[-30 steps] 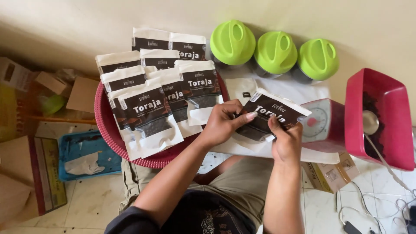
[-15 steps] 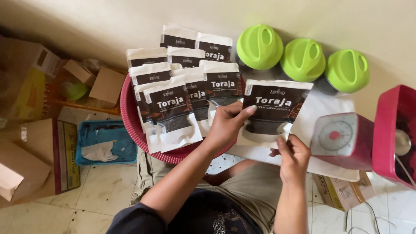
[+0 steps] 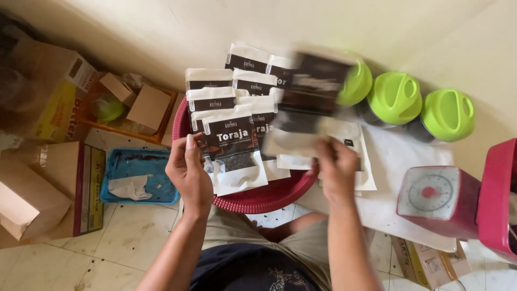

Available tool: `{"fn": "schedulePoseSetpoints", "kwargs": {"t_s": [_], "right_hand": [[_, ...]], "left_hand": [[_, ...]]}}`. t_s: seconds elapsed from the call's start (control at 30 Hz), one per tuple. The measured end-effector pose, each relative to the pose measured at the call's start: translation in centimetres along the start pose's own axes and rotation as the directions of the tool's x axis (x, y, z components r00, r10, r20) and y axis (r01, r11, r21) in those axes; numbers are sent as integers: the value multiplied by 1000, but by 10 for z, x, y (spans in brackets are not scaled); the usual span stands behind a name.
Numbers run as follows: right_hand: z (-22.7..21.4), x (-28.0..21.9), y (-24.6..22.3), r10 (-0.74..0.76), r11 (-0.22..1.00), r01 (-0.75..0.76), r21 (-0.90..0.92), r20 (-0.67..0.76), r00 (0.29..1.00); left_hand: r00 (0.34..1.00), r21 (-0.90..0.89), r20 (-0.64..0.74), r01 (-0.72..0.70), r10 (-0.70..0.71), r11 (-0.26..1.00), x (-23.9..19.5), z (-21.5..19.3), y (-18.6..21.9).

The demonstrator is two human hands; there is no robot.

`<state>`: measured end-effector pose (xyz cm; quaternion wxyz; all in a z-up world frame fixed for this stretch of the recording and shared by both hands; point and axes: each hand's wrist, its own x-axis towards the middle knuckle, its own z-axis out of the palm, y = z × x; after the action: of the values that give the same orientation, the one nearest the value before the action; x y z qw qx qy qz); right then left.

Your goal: Sorting and inspecting packaged coffee bags

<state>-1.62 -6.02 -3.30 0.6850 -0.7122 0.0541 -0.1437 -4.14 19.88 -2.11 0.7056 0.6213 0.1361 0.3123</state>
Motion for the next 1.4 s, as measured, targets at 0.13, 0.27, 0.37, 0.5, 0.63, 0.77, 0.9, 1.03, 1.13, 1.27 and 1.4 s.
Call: {"fn": "schedulePoseSetpoints", "kwargs": {"t_s": [0.13,0.27,0.37,0.5,0.63,0.77,0.9,1.03,1.13,1.27,1.4], "right_hand": [[6,-9,-29,37,945,-41,-324,-18,999],[-52,-24,-3,-20,906,-64,-419,-192,981],[-106,-28,19,-72,823,-95,-561,-268,961],[-175,-32,51,-177,602,-106,-791,-262,949],[-154,-15,44,-55,576,-167,-800,-241,969],[-127,-6,25,171,435,-296,-850,-245,954],[-133,-3,12,242,417,-345,-841,-263,934],[-174,-14,61,228,428,-421,-800,-355,906],[-192,-29,64,72,582,-373,-723,-411,909],[-206,-41,50,-125,685,-301,-664,-514,849],[-233,-34,68,-193,815,-214,-539,-600,777]], "left_hand": [[999,12,-32,1,-1,1000,-4,10,22],[996,36,79,26,-29,999,-14,11,0],[982,41,179,54,-61,998,-23,28,-7],[921,13,370,128,-123,992,-46,54,2],[832,44,517,209,-201,977,-73,81,2],[712,94,669,204,-213,975,-93,93,4],[642,106,736,203,-214,973,-103,100,17],[608,148,758,196,-238,969,-115,104,5],[564,169,794,158,-229,973,-124,112,1],[483,159,859,56,-166,986,-136,123,-5],[462,143,877,6,-130,990,-142,130,0]]}}
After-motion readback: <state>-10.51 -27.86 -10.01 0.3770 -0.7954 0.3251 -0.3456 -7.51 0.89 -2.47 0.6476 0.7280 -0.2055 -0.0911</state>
